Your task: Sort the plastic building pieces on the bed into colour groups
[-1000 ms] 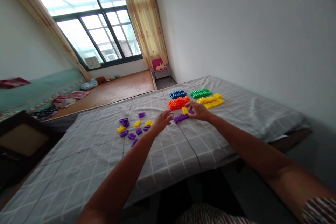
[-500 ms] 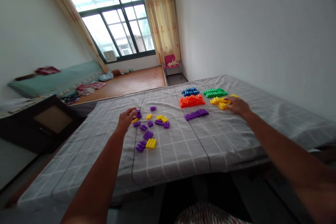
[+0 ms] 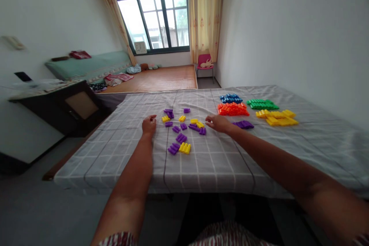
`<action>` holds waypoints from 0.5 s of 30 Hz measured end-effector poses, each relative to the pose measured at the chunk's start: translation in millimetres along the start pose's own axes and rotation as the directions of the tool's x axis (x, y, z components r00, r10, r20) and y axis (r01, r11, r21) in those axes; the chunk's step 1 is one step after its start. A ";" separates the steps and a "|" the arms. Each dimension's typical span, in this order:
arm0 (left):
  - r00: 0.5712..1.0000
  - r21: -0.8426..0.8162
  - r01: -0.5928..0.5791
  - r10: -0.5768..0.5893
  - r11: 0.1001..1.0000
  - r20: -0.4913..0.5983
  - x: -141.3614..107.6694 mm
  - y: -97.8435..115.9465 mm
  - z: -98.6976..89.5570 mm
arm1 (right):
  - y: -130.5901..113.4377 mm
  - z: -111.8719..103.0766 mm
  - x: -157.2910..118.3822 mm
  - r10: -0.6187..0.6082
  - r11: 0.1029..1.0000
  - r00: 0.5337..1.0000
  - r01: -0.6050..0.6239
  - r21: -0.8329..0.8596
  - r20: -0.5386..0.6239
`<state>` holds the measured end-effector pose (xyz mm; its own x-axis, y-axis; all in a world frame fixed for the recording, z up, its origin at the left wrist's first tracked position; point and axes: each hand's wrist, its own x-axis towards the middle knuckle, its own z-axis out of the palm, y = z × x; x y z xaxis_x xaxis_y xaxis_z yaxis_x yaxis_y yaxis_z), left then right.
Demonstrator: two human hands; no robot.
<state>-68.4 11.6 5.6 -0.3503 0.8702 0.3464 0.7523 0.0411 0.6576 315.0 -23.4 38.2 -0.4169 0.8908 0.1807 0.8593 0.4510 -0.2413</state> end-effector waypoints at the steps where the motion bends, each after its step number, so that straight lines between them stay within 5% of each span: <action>1: 1.000 -0.026 0.023 -0.023 0.999 -0.002 0.5 -1.2 -0.3 | -7.3 5.3 8.8 0.043 0.999 0.999 -0.042 -0.028 0.033; 9: 0.999 -0.136 0.046 -0.046 0.990 0.005 6.5 -11.2 5.4 | -24.0 15.9 33.2 0.164 0.980 0.980 -0.175 0.099 0.111; 15: 1.000 -0.160 0.007 -0.008 0.987 -0.005 11.7 -22.0 7.8 | -5.0 -0.6 6.6 0.158 0.949 0.984 -0.128 0.289 -0.083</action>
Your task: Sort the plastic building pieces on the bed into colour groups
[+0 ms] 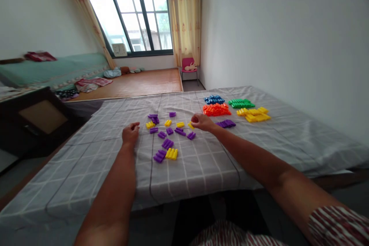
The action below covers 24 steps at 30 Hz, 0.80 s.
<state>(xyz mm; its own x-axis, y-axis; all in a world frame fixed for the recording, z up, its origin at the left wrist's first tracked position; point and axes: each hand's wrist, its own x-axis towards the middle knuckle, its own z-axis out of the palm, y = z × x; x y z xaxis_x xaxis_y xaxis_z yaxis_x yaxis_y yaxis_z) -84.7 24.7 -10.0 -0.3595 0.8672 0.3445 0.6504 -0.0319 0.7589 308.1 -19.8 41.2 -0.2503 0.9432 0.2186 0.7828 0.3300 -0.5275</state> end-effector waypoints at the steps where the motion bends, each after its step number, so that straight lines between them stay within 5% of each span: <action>1: 1.000 0.002 0.001 -0.001 1.000 -0.007 0.1 0.0 -0.7 | 9.8 -10.8 -5.8 0.000 1.000 0.999 0.001 0.028 -0.041; 5: 1.000 0.038 0.005 -0.005 0.999 -0.004 -1.4 5.6 -4.9 | 78.2 -74.4 -38.3 0.082 0.996 0.967 -0.075 0.040 -0.241; 9: 1.000 0.081 0.012 -0.013 0.997 0.015 -2.5 12.8 -8.1 | 168.2 -142.6 -82.7 0.302 0.928 0.820 -0.370 -0.047 -0.486; 13: 0.999 0.149 0.006 -0.011 0.989 0.031 -2.4 17.5 -11.1 | 225.2 -169.6 -118.3 0.434 0.778 0.722 -0.602 -0.179 -0.538; 19: 0.999 0.219 -0.012 0.000 0.976 0.054 -1.8 18.4 -13.5 | 242.0 -152.6 -128.7 0.428 0.759 0.719 -0.614 -0.214 -0.547; 24: 0.996 0.237 -0.016 -0.005 0.971 0.089 -4.3 19.5 -12.3 | 216.7 -146.1 -108.9 0.260 0.821 0.663 -0.535 -0.202 -0.702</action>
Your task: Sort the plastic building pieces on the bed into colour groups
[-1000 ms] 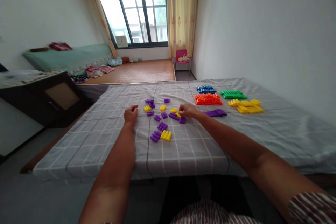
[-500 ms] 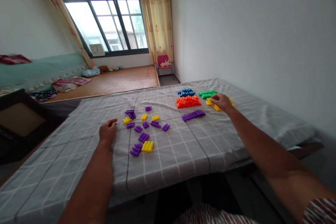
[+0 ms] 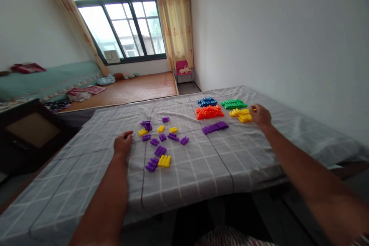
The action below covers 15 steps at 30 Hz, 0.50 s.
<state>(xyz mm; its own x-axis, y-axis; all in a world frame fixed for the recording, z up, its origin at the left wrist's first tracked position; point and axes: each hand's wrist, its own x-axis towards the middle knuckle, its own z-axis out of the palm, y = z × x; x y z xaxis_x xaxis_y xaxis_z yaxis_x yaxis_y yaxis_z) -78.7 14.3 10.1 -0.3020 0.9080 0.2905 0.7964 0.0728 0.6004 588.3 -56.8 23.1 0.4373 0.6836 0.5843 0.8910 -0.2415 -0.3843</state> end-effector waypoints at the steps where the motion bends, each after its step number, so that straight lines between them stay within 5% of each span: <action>1: 1.000 0.006 -0.004 0.003 1.000 0.008 -0.9 1.1 0.1 | -16.7 0.7 -0.8 -0.062 0.997 0.998 0.063 0.048 -0.005; 4: 1.000 0.031 -0.001 0.001 1.000 0.021 -3.2 4.5 0.9 | -87.9 6.7 -14.0 -0.346 0.912 0.933 0.310 0.269 0.098; 8: 0.999 0.029 0.009 -0.010 1.000 0.031 -5.4 4.9 2.9 | -196.5 24.8 -52.6 -0.636 0.744 0.704 0.452 0.492 0.317; 11: 0.999 0.000 0.015 -0.015 1.000 0.028 -6.6 2.9 4.2 | -256.5 43.4 -78.9 -0.713 0.692 0.573 0.481 0.539 0.404; 15: 1.000 -0.033 0.004 -0.004 0.999 0.029 -6.9 0.9 5.9 | -299.3 64.4 -94.9 -0.742 0.667 0.510 0.501 0.552 0.434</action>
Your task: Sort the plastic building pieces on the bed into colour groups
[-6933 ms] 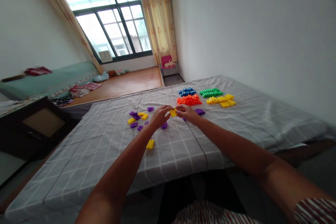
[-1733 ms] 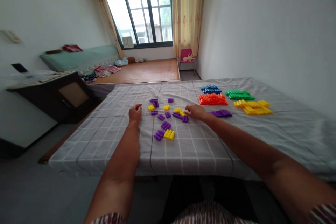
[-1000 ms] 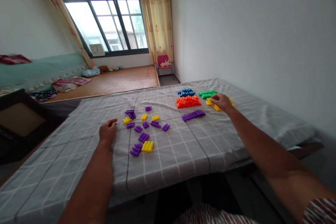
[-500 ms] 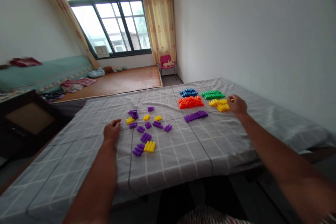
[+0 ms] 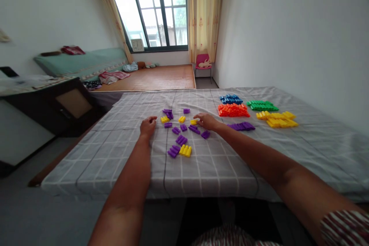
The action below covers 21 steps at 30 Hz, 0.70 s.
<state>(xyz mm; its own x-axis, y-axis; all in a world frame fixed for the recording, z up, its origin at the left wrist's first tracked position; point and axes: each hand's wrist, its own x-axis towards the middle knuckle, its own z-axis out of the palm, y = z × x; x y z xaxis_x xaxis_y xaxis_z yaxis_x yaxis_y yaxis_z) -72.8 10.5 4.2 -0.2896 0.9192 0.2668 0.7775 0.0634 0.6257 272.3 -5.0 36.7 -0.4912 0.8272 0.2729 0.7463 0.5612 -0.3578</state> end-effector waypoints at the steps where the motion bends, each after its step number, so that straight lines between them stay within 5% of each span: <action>1: 1.000 -0.005 -0.008 0.008 1.000 0.000 0.0 -0.1 0.3 | -2.5 4.0 5.4 -0.004 1.000 1.000 0.004 -0.004 0.013; 12: 1.000 0.046 0.005 -0.006 0.999 0.018 -1.5 3.2 -0.9 | 13.3 9.7 22.6 0.084 0.988 0.996 -0.078 -0.130 0.042; 21: 1.000 0.079 -0.005 0.003 0.997 0.028 0.6 2.6 -2.0 | 0.1 12.0 21.6 0.145 0.982 0.984 -0.131 -0.136 0.102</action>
<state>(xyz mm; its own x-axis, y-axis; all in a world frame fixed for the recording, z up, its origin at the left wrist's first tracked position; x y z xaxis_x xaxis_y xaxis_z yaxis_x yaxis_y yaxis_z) -72.1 10.4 7.5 -0.2719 0.9298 0.2481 0.8208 0.0895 0.5642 256.3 13.2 31.8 -0.4208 0.8984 0.1260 0.8582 0.4392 -0.2656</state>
